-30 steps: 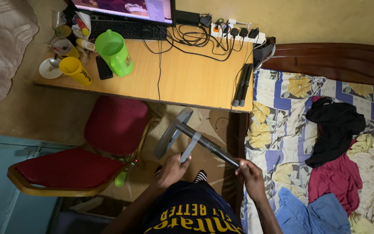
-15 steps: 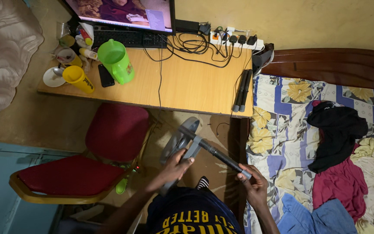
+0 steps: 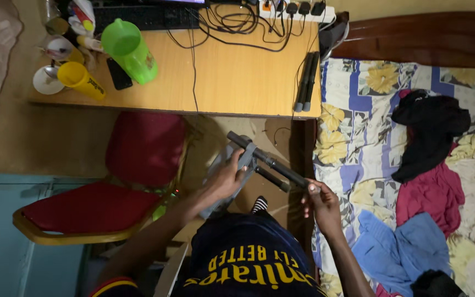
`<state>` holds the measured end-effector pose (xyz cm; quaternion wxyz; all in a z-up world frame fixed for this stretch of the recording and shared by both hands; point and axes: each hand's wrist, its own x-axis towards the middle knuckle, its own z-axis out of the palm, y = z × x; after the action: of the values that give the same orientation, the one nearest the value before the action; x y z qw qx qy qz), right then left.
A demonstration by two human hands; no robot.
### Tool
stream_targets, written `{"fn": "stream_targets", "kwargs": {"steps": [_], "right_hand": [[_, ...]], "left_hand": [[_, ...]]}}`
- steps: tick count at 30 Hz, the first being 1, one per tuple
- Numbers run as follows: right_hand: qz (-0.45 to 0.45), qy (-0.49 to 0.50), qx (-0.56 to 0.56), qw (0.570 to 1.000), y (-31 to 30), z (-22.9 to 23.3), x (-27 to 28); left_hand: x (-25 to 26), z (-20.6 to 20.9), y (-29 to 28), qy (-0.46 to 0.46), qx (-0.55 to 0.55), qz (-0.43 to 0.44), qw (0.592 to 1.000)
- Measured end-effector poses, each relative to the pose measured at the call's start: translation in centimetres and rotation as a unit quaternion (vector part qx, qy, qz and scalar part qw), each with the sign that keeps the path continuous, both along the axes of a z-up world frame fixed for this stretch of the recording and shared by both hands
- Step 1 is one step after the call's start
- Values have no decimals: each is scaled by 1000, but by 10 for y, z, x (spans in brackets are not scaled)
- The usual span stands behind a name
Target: The person disassembles a small plastic stool by hand, removing the seat from the leg assembly and then separating the legs. The parts are placed on a nearby desk.
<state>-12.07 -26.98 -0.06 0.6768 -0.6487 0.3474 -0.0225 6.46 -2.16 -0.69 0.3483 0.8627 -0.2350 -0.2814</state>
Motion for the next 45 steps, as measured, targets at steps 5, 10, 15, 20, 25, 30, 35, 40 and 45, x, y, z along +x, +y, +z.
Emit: {"fn": "stream_targets", "kwargs": {"steps": [5,10,15,20,25,30,35,40,45], "right_hand": [[0,-54,-68,996,2,-3,-8],[37,-144,-119,982,2,-8,-12],[-7,4,11,1000,1,-5,-12],[105,-199,-345,911,8,-8,-14],[30,-131,-72,988,5,-27,-17],[12,92,-66,994,2,-34,-24],[112,-247,-290,918,11,-31,-24],[-10,31,14,999,10,-36,-21],[82,-217,-258,938,14,-37,-19]], "left_hand": [[-9,10,-2,-64,-129,-51,988],[-5,19,-1,42,-2,-73,996],[2,31,-1,51,24,-116,992],[1,20,1,49,-11,-110,993],[1,5,3,-120,-70,-99,985],[0,15,4,11,-7,-108,994],[-3,29,9,-20,28,-123,992],[-4,25,11,-44,41,-139,989],[-9,6,9,-122,-24,-122,985]]}}
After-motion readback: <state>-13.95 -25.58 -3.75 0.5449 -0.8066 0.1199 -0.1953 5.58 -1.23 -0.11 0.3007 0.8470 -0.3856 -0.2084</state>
